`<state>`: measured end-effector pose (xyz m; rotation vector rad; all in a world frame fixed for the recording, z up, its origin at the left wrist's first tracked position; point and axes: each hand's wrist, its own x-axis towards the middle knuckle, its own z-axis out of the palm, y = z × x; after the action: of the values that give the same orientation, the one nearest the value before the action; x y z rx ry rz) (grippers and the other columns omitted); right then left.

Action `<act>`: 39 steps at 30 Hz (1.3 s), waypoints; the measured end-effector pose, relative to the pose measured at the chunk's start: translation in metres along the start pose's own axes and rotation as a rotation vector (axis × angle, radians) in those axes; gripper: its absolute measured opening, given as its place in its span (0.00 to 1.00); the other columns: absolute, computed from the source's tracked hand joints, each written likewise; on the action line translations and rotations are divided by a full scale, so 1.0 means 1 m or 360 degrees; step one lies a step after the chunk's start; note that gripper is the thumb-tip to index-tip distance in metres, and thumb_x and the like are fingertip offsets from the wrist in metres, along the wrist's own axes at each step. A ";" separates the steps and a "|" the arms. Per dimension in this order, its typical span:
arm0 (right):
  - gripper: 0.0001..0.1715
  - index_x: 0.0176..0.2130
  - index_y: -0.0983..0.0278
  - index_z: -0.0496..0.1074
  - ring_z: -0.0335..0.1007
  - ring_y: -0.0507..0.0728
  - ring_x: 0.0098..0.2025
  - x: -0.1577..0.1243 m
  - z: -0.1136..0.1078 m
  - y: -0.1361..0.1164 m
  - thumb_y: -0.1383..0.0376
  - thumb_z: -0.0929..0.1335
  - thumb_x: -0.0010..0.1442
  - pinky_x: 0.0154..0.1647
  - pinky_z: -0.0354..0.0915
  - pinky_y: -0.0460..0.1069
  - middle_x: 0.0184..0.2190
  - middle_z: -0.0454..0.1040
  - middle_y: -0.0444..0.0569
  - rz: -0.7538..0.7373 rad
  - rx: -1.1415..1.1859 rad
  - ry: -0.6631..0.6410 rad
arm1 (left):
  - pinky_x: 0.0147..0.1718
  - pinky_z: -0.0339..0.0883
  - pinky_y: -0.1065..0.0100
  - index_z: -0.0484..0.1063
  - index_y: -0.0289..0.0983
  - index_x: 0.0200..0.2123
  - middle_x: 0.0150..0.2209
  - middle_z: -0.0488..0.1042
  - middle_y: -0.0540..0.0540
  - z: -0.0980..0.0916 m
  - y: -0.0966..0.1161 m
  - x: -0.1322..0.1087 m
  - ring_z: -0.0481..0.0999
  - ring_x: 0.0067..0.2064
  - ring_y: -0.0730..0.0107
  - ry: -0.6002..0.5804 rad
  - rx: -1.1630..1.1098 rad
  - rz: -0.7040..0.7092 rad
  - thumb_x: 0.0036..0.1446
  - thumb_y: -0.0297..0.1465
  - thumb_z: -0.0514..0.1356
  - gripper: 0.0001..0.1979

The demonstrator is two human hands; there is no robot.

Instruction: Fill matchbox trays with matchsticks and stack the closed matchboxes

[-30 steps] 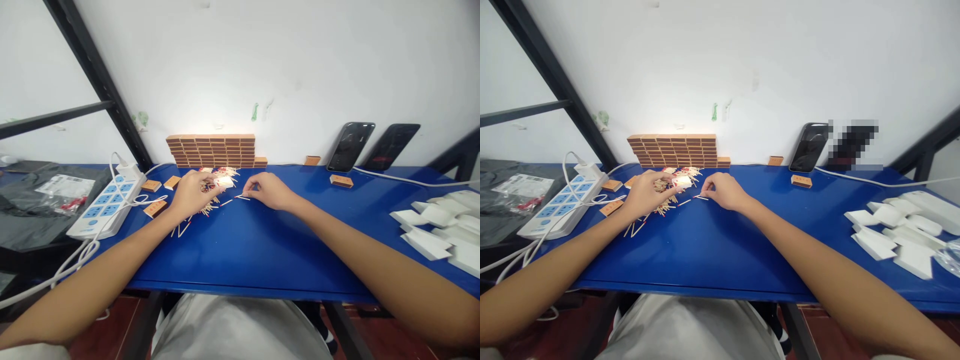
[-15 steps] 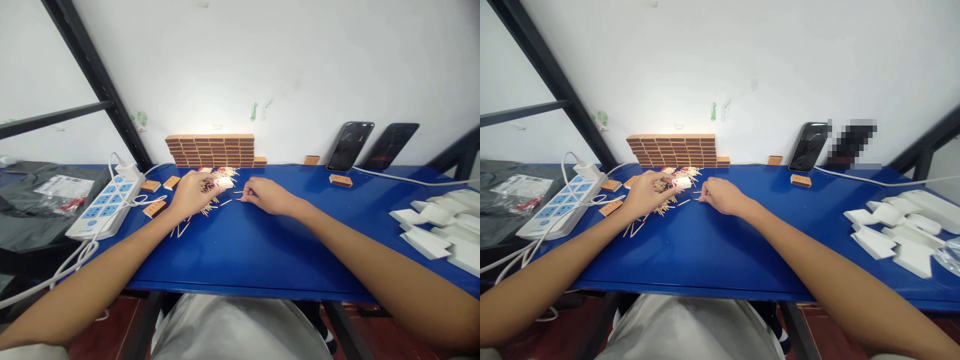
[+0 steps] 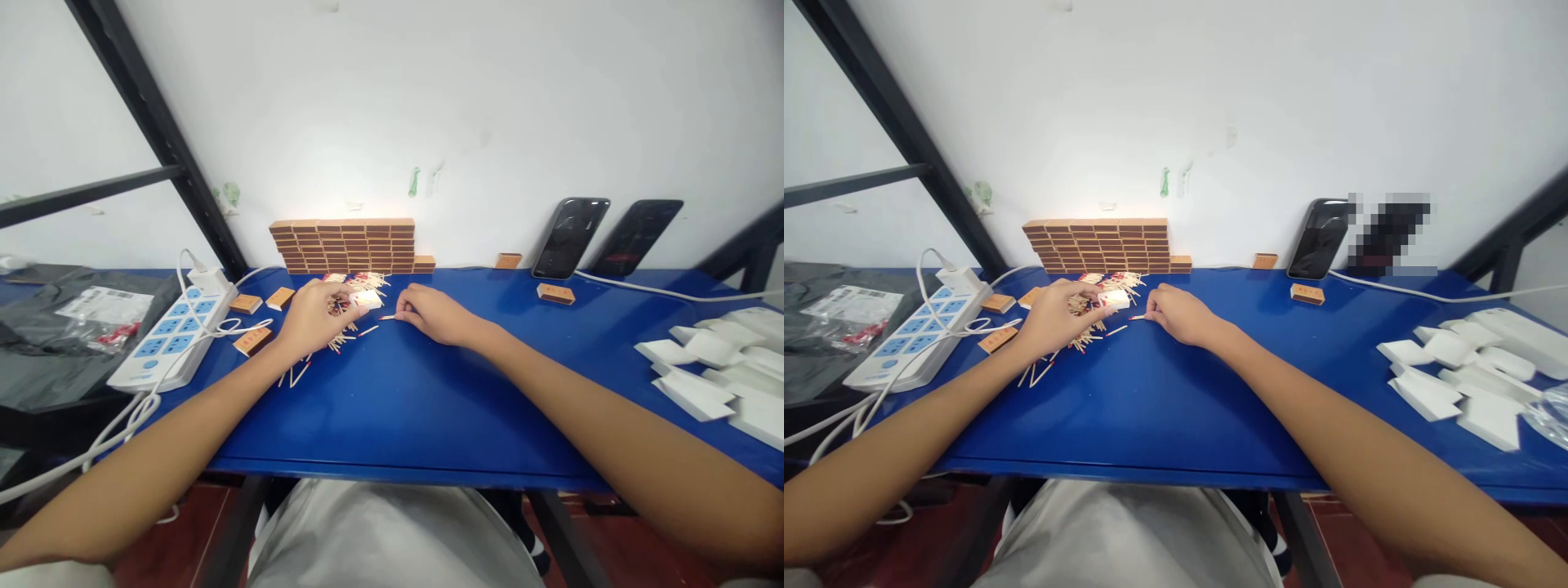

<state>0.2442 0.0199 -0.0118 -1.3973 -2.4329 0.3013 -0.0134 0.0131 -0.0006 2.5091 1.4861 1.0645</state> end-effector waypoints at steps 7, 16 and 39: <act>0.05 0.41 0.65 0.73 0.70 0.57 0.41 -0.001 -0.012 0.000 0.67 0.66 0.70 0.44 0.63 0.50 0.42 0.74 0.53 -0.0076 0.0007 0.0178 | 0.43 0.71 0.58 0.82 0.39 0.42 0.41 0.84 0.44 0.002 -0.003 0.001 0.81 0.43 0.54 -0.0037 0.0017 0.0068 0.57 0.46 0.70 0.18; 0.04 0.41 0.64 0.73 0.70 0.55 0.40 -0.008 0.002 -0.028 0.68 0.67 0.70 0.41 0.61 0.49 0.41 0.73 0.50 -0.0227 0.0155 0.0340 | 0.47 0.71 0.58 0.82 0.41 0.45 0.45 0.84 0.46 0.001 0.003 -0.002 0.80 0.47 0.56 -0.0165 -0.0159 0.0329 0.57 0.45 0.71 0.17; 0.06 0.40 0.64 0.74 0.71 0.55 0.39 0.007 0.011 -0.035 0.66 0.67 0.70 0.43 0.63 0.49 0.41 0.74 0.51 0.0033 0.0164 0.0309 | 0.46 0.71 0.57 0.83 0.40 0.42 0.42 0.85 0.44 -0.003 -0.001 0.004 0.81 0.46 0.51 0.0198 0.0102 -0.0123 0.58 0.47 0.69 0.18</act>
<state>0.2084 0.0081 -0.0093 -1.3420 -2.2164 0.2779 -0.0151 0.0160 0.0035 2.4448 1.6605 1.1988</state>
